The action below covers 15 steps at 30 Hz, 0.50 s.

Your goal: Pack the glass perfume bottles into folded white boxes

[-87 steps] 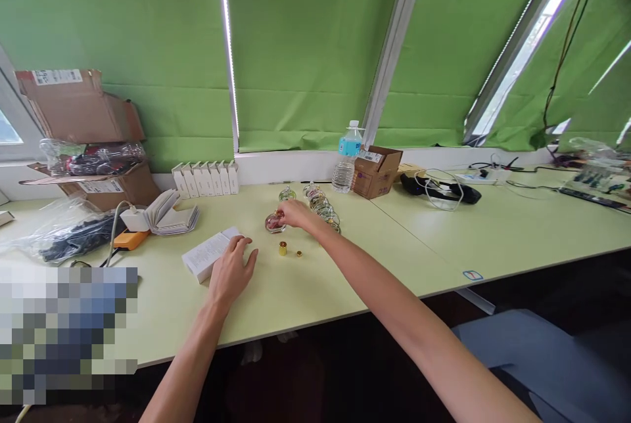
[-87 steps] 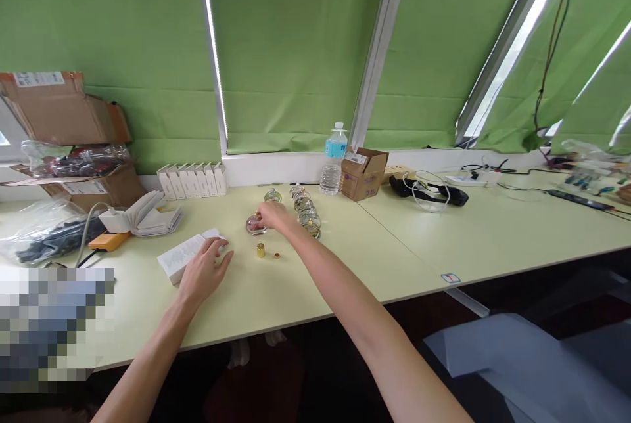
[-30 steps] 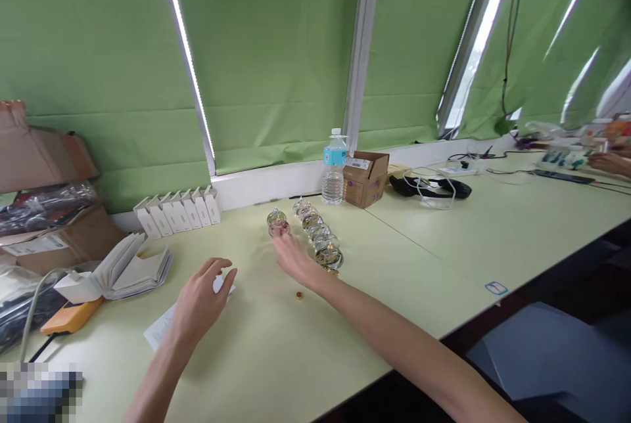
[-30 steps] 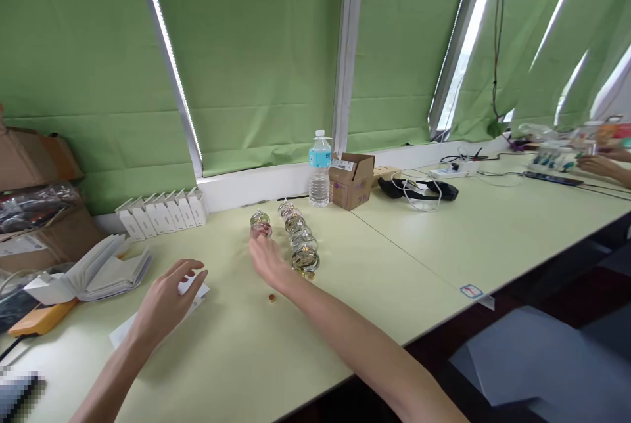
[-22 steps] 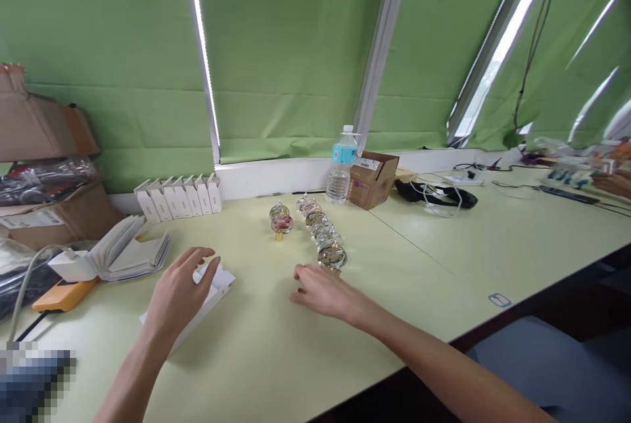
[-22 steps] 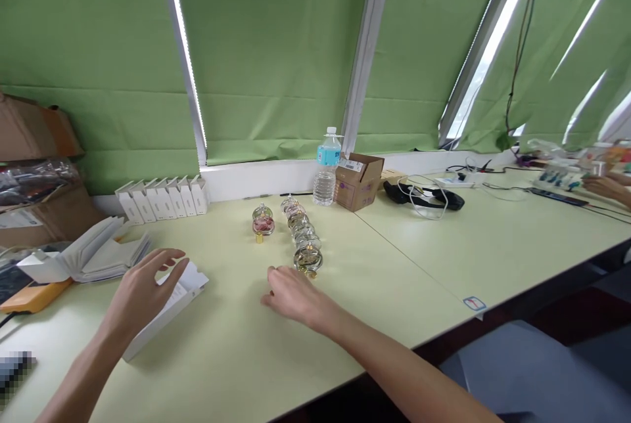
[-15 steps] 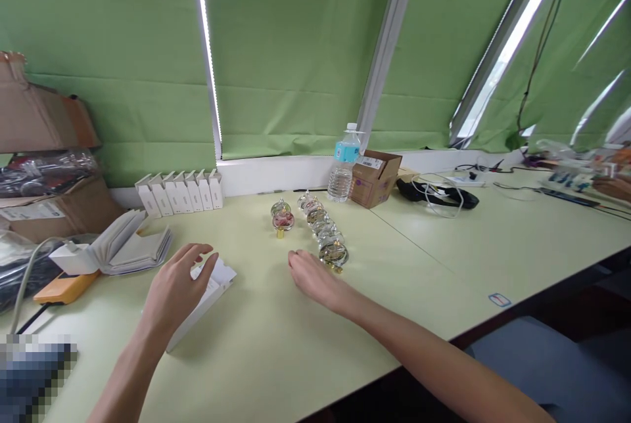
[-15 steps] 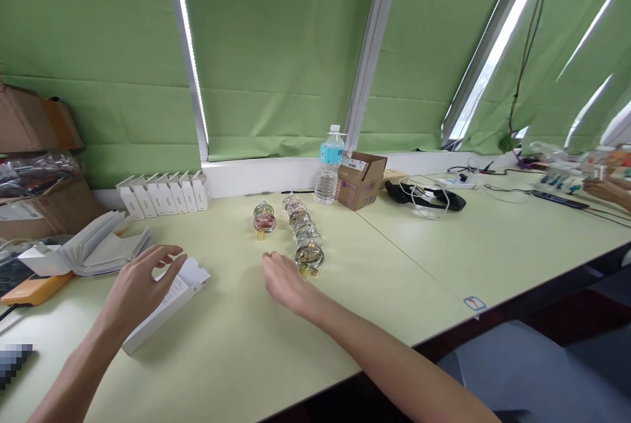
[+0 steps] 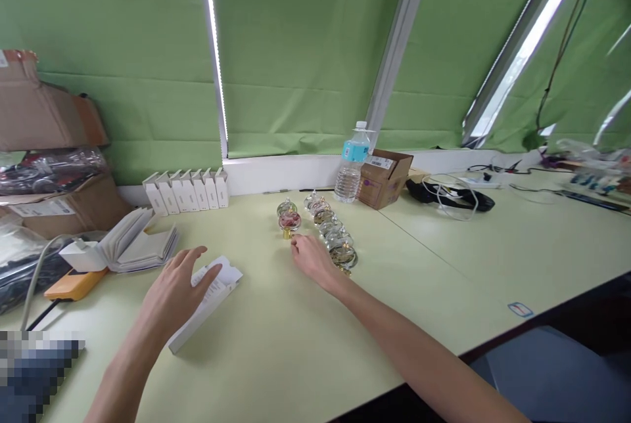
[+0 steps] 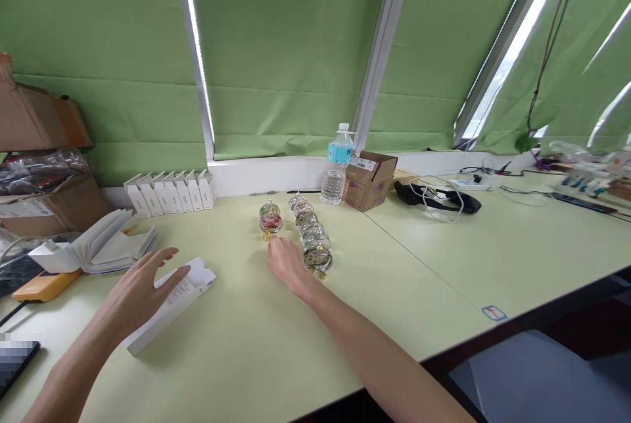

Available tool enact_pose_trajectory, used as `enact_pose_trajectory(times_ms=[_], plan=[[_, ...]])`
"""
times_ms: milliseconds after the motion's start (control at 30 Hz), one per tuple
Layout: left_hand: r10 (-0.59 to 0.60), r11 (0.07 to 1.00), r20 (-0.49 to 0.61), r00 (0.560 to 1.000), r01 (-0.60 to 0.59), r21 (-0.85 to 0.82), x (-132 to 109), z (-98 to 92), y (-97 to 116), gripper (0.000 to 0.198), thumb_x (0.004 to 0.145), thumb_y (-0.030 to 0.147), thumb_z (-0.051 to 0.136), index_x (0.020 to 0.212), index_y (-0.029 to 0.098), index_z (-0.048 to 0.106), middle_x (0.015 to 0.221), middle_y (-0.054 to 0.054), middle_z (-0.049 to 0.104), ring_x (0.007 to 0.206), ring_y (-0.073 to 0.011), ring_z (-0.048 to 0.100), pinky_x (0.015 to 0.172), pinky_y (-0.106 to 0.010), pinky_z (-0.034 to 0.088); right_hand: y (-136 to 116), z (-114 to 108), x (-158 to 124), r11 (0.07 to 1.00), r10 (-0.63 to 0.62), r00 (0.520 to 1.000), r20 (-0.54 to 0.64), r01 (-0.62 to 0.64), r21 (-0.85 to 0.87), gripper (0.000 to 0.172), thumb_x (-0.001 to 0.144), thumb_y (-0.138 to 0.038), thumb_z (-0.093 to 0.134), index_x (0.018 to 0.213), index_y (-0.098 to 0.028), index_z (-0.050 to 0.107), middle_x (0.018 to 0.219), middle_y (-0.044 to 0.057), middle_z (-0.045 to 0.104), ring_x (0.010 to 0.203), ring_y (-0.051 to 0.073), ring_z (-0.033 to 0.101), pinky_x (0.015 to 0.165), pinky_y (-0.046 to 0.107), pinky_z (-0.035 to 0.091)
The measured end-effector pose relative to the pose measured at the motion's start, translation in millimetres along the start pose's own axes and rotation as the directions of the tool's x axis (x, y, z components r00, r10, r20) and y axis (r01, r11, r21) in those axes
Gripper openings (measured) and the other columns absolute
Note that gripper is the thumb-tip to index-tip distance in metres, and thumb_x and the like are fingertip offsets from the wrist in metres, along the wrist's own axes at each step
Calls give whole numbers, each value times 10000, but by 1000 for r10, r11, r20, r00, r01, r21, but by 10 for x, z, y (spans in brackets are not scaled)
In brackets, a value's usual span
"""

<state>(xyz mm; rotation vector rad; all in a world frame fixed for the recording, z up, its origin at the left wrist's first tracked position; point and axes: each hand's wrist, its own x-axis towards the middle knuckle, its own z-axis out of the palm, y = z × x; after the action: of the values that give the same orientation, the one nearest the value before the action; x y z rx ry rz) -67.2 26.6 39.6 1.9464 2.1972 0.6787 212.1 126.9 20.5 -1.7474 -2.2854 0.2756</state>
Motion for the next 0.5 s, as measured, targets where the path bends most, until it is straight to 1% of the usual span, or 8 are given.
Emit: enact_pose_trajectory(times_ms=[67, 100, 167, 200, 233, 300, 400, 500], plan=[[-26, 1000, 116, 993, 25, 15, -16, 29, -80, 815, 822, 691, 481, 1454, 188, 378, 1495, -160, 425, 1394, -360, 368, 1076, -503, 359, -16, 10, -3, 998, -16, 1000, -6, 16, 65, 243, 952, -171, 455, 1004, -142, 691, 1009, 142, 724, 983, 276, 664, 796, 322, 443], [-41, 999, 189, 981, 38, 20, -28, 35, -115, 903, 781, 690, 536, 1491, 175, 322, 1528, -168, 380, 1416, -370, 330, 1091, -514, 342, -33, 14, -6, 993, -34, 999, -8, 34, 111, 228, 940, -183, 478, 977, -151, 700, 989, 126, 732, 959, 265, 670, 786, 314, 442], [-76, 997, 312, 947, 69, 32, -56, 31, -153, 1007, 727, 632, 623, 1532, 169, 234, 1544, -175, 357, 1413, -373, 339, 1089, -512, 348, -79, 27, -25, 975, -80, 997, -1, 78, 206, 202, 923, -215, 517, 939, -169, 713, 954, 94, 743, 916, 236, 678, 772, 296, 447], [-85, 996, 343, 936, 77, 37, -69, 25, -152, 1017, 722, 587, 642, 1542, 175, 205, 1536, -173, 373, 1396, -366, 369, 1083, -503, 358, -106, 37, -42, 961, -107, 994, 6, 102, 258, 195, 918, -233, 531, 932, -175, 716, 944, 81, 746, 898, 221, 680, 767, 285, 452], [-86, 996, 350, 933, 77, 40, -79, 18, -135, 1008, 726, 546, 649, 1547, 184, 191, 1521, -170, 397, 1376, -358, 402, 1077, -493, 366, -134, 48, -63, 943, -134, 991, 12, 124, 310, 193, 916, -255, 542, 939, -178, 718, 942, 71, 747, 884, 207, 680, 761, 275, 458], [-54, 998, 312, 949, 46, 33, -94, 19, -65, 965, 743, 502, 643, 1546, 212, 194, 1494, -161, 438, 1338, -352, 453, 1053, -483, 388, -187, 72, -108, 897, -182, 983, 26, 156, 414, 220, 913, -315, 565, 1000, -177, 713, 967, 63, 745, 866, 185, 680, 744, 258, 475], [59, 998, 204, 977, -62, 7, -107, 74, 89, 907, 770, 481, 630, 1540, 255, 206, 1485, -141, 452, 1299, -357, 494, 985, -466, 442, -247, 85, -159, 821, -228, 972, 53, 162, 547, 379, 900, -440, 590, 1144, -160, 668, 1020, 71, 732, 804, 161, 677, 660, 235, 499], [184, 982, 109, 977, -188, 23, -123, 181, 223, 889, 790, 443, 628, 1542, 267, 188, 1452, -125, 486, 1254, -348, 531, 940, -438, 466, -273, 54, -180, 752, -247, 967, 68, 147, 642, 438, 893, -526, 571, 1130, -169, 664, 1024, 65, 717, 746, 145, 658, 544, 212, 476]])
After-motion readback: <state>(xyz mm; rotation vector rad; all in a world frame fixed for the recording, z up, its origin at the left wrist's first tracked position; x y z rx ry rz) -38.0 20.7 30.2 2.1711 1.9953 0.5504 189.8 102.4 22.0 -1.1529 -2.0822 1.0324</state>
